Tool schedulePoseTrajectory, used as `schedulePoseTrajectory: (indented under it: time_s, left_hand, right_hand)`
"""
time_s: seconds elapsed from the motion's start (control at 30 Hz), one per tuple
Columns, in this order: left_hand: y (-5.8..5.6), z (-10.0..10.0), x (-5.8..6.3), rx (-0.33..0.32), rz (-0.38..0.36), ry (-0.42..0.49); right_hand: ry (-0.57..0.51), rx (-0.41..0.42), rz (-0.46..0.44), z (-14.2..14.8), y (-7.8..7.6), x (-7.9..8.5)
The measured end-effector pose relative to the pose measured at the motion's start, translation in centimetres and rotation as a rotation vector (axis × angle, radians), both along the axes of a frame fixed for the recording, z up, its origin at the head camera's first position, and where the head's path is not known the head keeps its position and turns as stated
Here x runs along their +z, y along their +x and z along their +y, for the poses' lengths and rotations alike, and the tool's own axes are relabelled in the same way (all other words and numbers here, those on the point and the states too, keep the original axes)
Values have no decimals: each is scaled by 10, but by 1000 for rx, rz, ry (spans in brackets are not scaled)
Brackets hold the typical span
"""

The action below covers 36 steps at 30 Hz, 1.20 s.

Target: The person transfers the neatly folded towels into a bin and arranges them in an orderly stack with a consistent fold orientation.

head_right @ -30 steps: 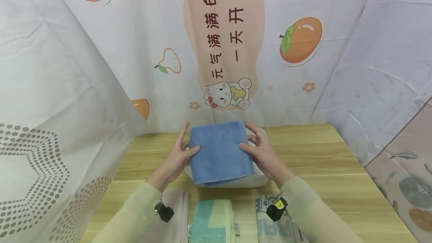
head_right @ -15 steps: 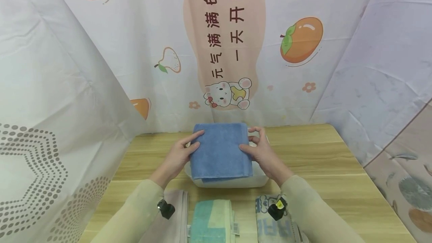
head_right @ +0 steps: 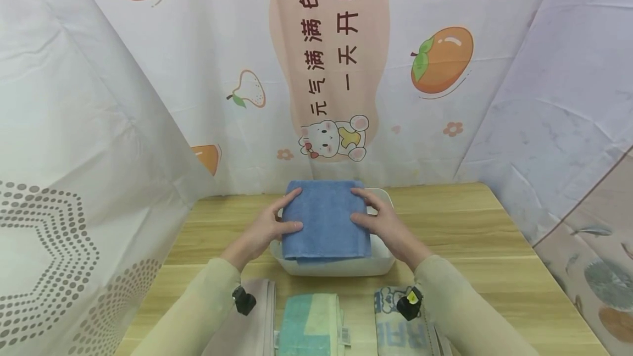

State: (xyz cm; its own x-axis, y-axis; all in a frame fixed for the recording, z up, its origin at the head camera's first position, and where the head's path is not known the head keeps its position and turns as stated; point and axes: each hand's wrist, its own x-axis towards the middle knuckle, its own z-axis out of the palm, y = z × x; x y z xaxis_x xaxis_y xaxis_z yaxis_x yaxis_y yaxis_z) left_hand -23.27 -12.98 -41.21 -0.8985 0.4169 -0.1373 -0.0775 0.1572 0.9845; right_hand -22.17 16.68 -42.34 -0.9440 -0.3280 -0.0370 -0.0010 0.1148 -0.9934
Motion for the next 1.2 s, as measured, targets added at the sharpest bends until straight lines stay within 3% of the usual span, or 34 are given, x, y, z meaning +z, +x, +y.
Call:
schedulePoseTrajectory:
  time_s: [0.37, 0.93, 1.2]
  left_hand:
    - [-6, -1, -1, -71, 13, -55]
    - [-30, 0, -16, -105, 21, -146]
    - [-38, 2, -20, -90, -7, -197]
  right_hand:
    - [134, 123, -6, 5, -5, -4]
    - [242, 134, -20, 7, -26, -4]
    - [303, 159, 10, 6, -37, -9]
